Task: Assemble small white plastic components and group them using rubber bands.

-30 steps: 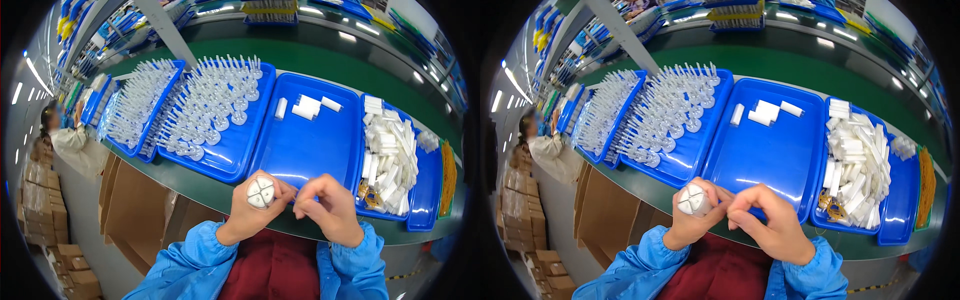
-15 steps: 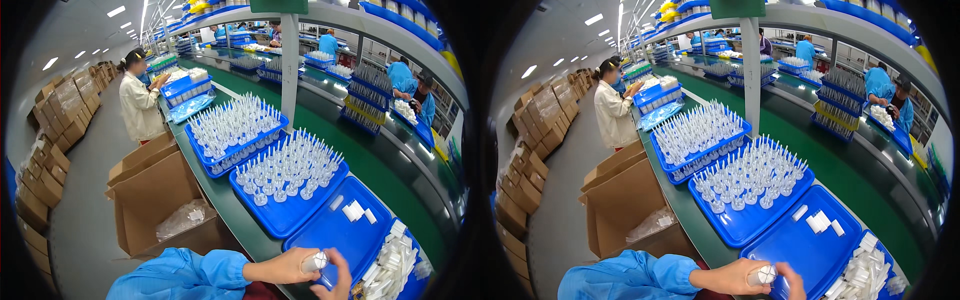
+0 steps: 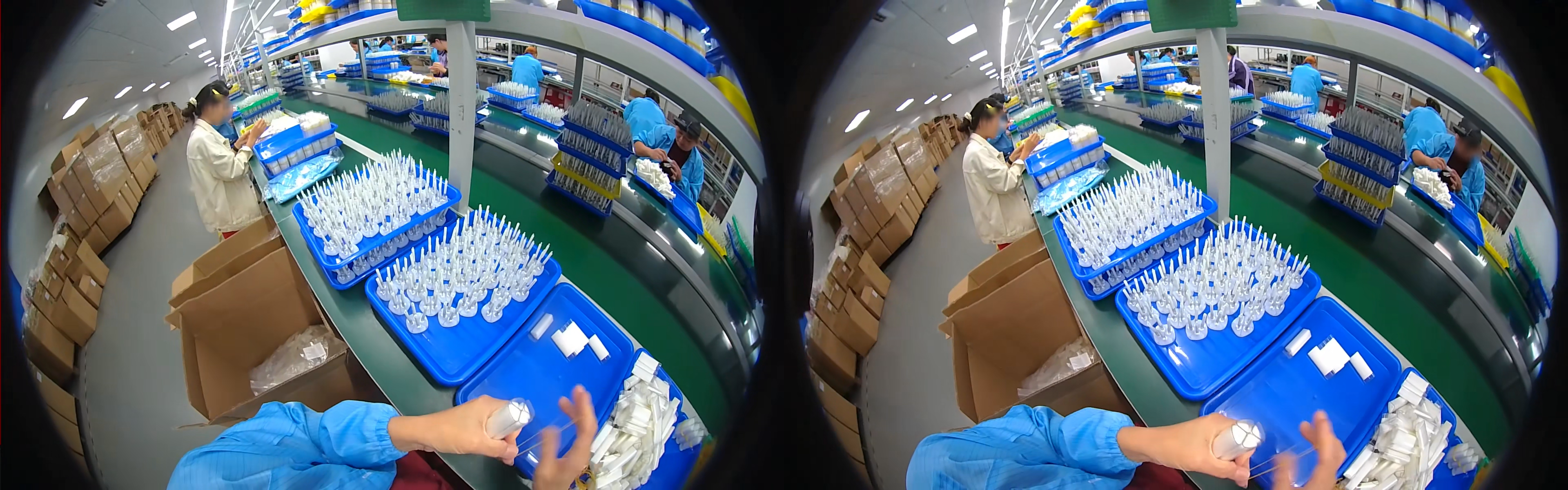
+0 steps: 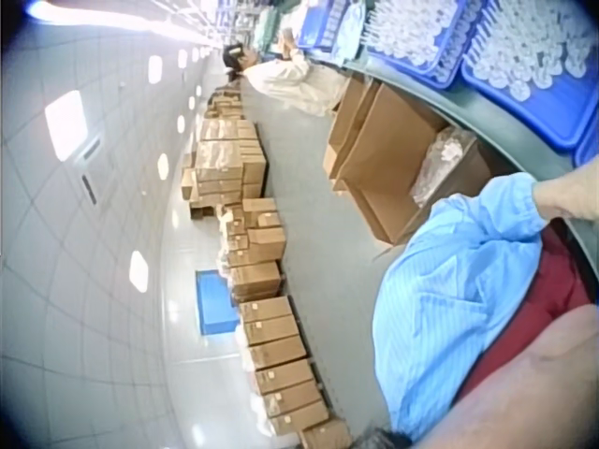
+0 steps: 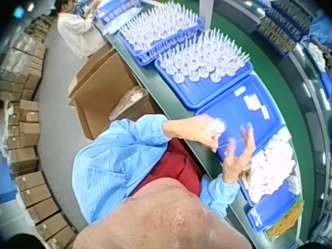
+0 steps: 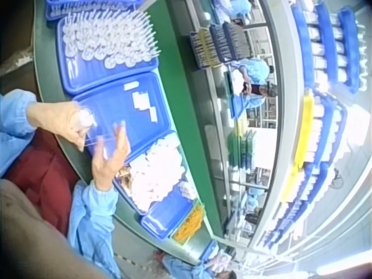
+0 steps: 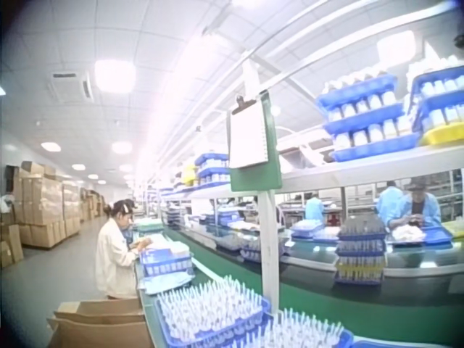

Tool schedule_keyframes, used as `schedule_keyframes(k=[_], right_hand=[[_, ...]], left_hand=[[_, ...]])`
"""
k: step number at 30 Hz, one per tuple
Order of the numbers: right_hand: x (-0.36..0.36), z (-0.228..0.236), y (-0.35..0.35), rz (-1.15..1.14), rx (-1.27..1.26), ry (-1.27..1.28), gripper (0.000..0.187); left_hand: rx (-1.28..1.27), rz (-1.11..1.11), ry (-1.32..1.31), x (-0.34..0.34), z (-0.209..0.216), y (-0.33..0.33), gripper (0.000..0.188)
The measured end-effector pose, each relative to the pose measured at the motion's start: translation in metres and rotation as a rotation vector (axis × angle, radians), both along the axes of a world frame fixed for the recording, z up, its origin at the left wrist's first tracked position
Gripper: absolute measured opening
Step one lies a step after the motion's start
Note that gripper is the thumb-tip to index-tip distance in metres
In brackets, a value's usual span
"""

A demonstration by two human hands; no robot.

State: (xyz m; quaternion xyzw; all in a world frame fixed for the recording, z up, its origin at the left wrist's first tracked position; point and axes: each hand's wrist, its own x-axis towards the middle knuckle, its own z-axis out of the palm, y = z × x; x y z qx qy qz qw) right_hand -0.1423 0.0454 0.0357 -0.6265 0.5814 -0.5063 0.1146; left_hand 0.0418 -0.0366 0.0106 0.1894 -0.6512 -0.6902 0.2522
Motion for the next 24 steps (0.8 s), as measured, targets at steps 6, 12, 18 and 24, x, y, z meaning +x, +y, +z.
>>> schedule_keyframes(k=[6, 12, 18, 24], right_hand=[[-0.006, 0.034, 0.005, 0.283, 0.345, 0.461, 0.061], [-0.032, 0.036, 0.022, 0.737, 0.36, -0.397, 0.044], [-0.032, -0.002, -0.017, -0.061, -0.06, -1.059, 0.047], [-0.028, -0.019, -0.01, 0.337, 0.298, -0.609, 0.086]], left_hand=[[-0.621, 0.081, -0.18, -0.008, -0.016, 0.01, 0.031], [0.498, 0.193, 0.045, 0.034, 0.023, -0.029, 0.024], [0.059, 0.33, 0.114, -0.001, 0.027, 0.002, 0.033], [-0.142, 0.036, -0.013, 0.0, 0.036, 0.021, 0.086]])
